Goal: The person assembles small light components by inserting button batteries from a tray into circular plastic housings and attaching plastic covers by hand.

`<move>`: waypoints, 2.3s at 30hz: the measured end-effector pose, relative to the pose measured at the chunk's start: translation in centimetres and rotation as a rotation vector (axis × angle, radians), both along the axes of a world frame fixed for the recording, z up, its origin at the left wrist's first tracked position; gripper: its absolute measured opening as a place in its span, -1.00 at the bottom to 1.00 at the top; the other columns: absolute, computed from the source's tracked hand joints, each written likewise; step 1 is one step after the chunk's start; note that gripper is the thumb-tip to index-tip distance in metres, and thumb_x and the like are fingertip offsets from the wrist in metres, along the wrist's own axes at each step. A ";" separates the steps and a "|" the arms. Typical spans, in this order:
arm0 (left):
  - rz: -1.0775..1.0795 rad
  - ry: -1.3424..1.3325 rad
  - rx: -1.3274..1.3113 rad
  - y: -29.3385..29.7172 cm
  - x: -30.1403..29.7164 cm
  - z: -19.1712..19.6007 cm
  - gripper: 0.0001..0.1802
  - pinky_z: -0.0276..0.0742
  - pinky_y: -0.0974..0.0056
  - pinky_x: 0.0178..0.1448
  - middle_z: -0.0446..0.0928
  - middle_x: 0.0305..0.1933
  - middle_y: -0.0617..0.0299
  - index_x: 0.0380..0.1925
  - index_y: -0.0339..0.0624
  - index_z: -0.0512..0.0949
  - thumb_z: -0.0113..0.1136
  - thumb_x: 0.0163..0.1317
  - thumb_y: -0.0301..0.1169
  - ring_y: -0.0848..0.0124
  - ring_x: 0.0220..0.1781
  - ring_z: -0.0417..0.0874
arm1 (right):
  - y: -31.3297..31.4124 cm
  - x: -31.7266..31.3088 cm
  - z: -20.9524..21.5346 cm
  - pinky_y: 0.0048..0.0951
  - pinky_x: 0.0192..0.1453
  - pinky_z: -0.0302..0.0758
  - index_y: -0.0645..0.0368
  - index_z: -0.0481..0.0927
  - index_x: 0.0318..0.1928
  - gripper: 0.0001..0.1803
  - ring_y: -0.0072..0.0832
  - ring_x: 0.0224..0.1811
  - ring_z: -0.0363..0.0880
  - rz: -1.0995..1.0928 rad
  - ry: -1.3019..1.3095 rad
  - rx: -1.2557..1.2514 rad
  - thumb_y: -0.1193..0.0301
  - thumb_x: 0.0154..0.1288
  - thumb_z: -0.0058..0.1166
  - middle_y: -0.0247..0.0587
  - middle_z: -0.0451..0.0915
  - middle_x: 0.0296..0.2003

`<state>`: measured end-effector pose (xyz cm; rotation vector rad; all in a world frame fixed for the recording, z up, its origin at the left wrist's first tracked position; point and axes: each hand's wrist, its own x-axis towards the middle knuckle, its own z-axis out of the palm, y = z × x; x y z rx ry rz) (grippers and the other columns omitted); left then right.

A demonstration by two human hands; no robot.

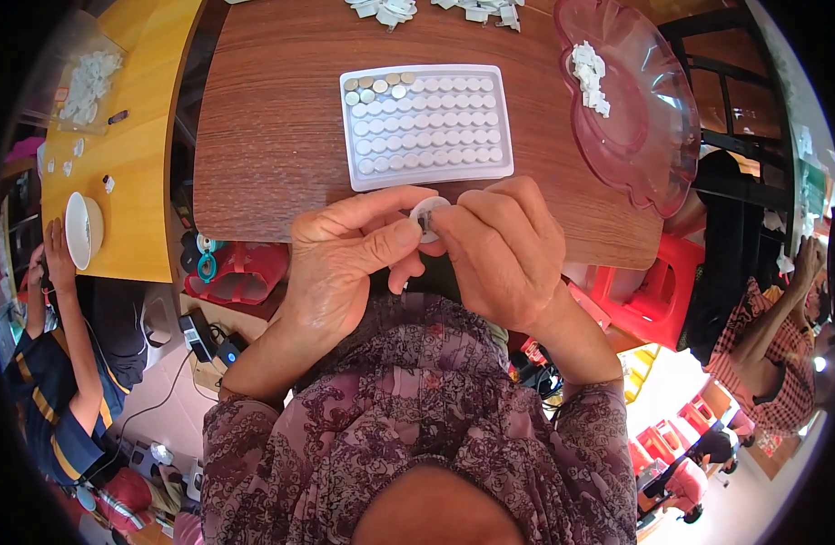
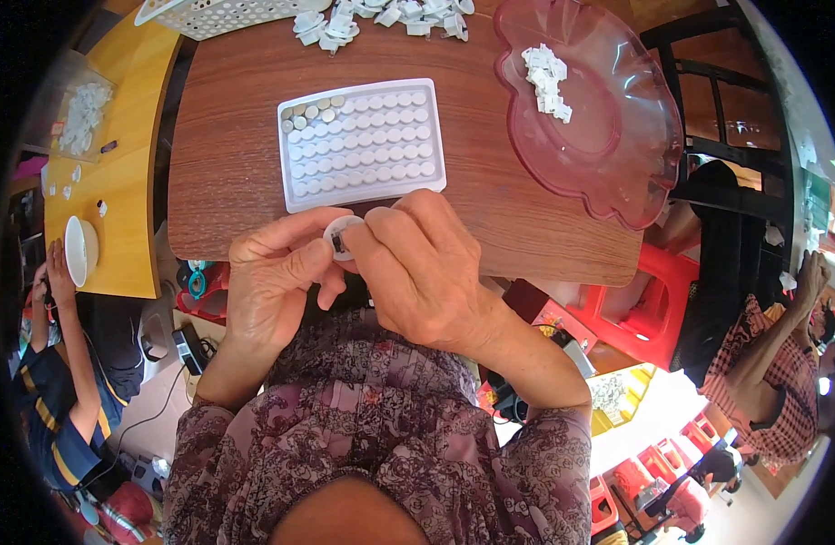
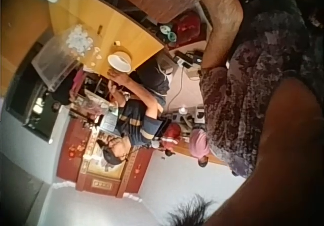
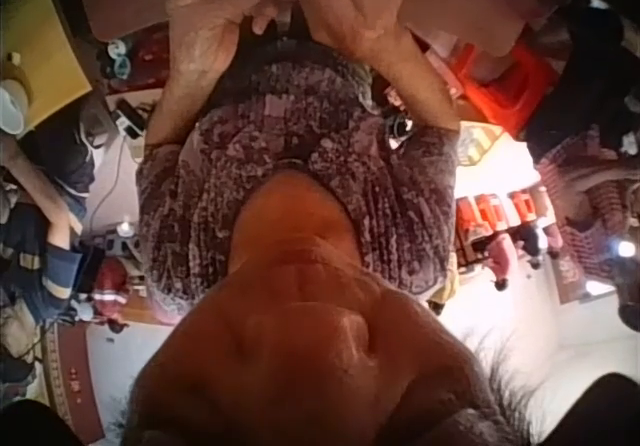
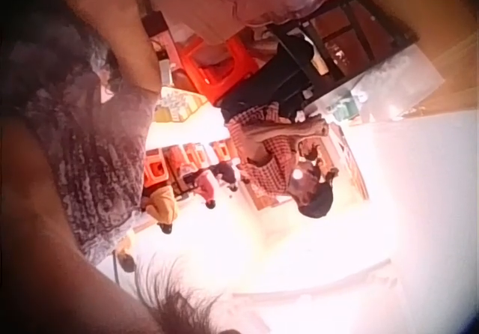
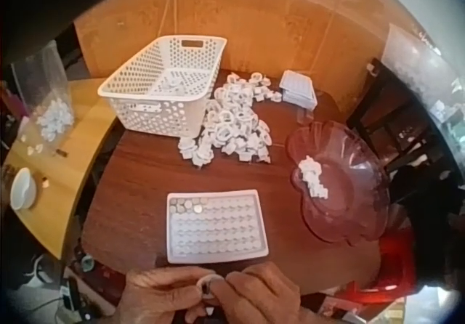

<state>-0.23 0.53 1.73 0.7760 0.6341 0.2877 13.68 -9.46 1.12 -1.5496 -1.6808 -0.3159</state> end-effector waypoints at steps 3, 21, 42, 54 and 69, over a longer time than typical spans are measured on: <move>-0.019 0.002 -0.005 0.0 0.0 -0.1 -0.68 0.37 0.50 -0.54 0.59 -0.37 0.05 -0.08 -0.43 0.52 0.18 0.17 -0.51 0.49 -0.52 0.55 | -0.3 0.0 0.2 -0.42 -0.48 0.36 0.37 0.53 -0.31 -0.59 -0.35 -0.50 0.38 0.024 0.084 -0.034 0.58 -0.37 0.16 -0.19 0.44 -0.46; -0.075 -0.145 0.118 0.4 -0.1 -0.4 -0.73 0.47 0.45 -0.36 0.58 -0.22 0.10 -0.13 -0.40 0.55 0.13 0.22 -0.46 0.45 -0.32 0.58 | -0.9 -1.7 3.0 -0.63 -0.39 0.48 0.31 0.49 -0.30 -0.87 -0.62 -0.46 0.53 -0.034 1.531 -0.251 0.70 0.12 0.12 -0.33 0.51 -0.47; -0.049 -0.194 -0.341 1.5 -2.5 -1.9 -0.52 0.48 0.34 -0.31 0.58 -0.21 -0.05 -0.06 -0.39 0.47 0.22 0.15 -0.22 0.34 -0.31 0.62 | 3.2 1.2 2.0 -0.55 -0.41 0.37 0.28 0.58 -0.40 -0.89 -0.61 -0.45 0.42 -0.134 0.673 -0.364 0.55 0.03 0.24 -0.32 0.48 -0.49; 0.029 -0.236 -0.433 1.6 -2.1 -2.1 -0.53 0.46 0.38 -0.29 0.58 -0.21 -0.05 -0.07 -0.38 0.44 0.17 0.20 -0.19 0.42 -0.31 0.61 | 8.1 2.9 -1.2 -0.28 -0.40 0.37 0.19 0.54 -0.44 -0.86 -0.26 -0.44 0.42 -0.245 -0.036 -0.235 0.56 -0.09 0.21 -0.22 0.46 -0.52; 0.017 -0.196 -0.471 1.2 -1.7 -1.9 -0.58 0.44 0.39 -0.30 0.58 -0.22 -0.02 -0.08 -0.35 0.45 0.10 0.26 -0.19 0.43 -0.33 0.60 | 6.8 3.1 -0.8 -0.30 -0.40 0.38 0.23 0.55 -0.41 -0.85 -0.23 -0.45 0.43 -0.173 0.005 -0.220 0.61 -0.10 0.18 -0.18 0.46 -0.52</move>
